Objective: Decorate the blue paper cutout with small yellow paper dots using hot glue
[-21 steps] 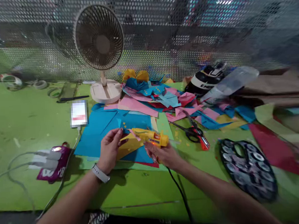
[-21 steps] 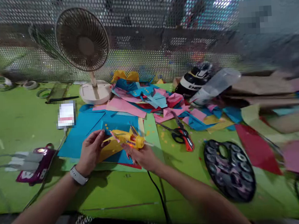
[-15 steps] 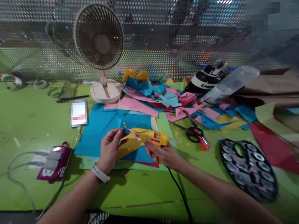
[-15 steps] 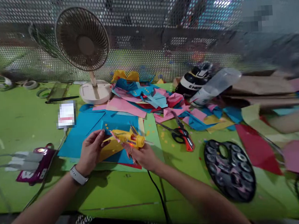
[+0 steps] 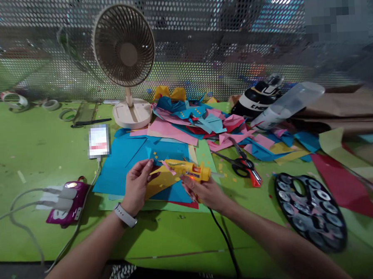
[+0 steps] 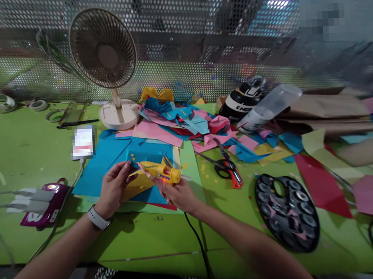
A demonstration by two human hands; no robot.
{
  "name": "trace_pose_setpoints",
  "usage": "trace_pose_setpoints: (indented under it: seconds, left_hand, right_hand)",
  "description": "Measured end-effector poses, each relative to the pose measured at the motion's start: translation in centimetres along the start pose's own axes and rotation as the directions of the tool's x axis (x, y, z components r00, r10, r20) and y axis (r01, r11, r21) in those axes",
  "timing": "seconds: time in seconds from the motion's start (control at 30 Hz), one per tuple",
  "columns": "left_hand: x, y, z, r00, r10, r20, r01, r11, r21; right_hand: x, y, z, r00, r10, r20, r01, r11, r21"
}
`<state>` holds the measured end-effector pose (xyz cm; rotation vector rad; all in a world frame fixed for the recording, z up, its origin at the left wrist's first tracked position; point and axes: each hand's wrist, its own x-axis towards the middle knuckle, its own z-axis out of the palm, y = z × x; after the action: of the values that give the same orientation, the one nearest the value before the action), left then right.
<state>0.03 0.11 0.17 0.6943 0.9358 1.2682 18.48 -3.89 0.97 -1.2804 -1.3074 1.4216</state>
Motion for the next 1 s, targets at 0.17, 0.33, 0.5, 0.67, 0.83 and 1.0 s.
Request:
trace_pose_setpoints:
  seconds: [0.17,0.33,0.5,0.67,0.83,1.0]
  left_hand:
    - [0.0,0.0,0.0,1.000,0.000,-0.006,0.000,1.000,0.000]
    - [-0.1,0.0,0.1,1.000,0.002,-0.015,-0.002,1.000,0.011]
    - [-0.1,0.0,0.0,0.999,0.053,0.006,-0.053,0.996,0.067]
    - [-0.1,0.0,-0.2,0.986,0.165,0.019,-0.165,0.962,0.216]
    - [0.1,-0.2,-0.5,0.957,0.287,0.049,-0.283,0.874,0.395]
    - [0.3,0.0,-0.4,0.967,0.256,0.017,-0.249,0.919,0.305]
  right_hand:
    - [0.1,0.3,0.1,1.000,0.002,-0.015,-0.002,1.000,0.019]
    - [0.0,-0.3,0.2,1.000,0.018,-0.024,-0.019,0.999,-0.042]
    - [-0.2,-0.8,0.2,0.998,-0.057,-0.010,0.055,0.986,-0.154]
    - [-0.2,-0.4,0.1,0.980,-0.196,-0.036,0.181,0.949,-0.259]
    - [-0.6,-0.6,-0.6,0.921,-0.389,0.003,0.315,0.741,-0.593]
    - [-1.6,-1.4,-3.9,0.780,-0.626,0.008,0.307,0.371,-0.877]
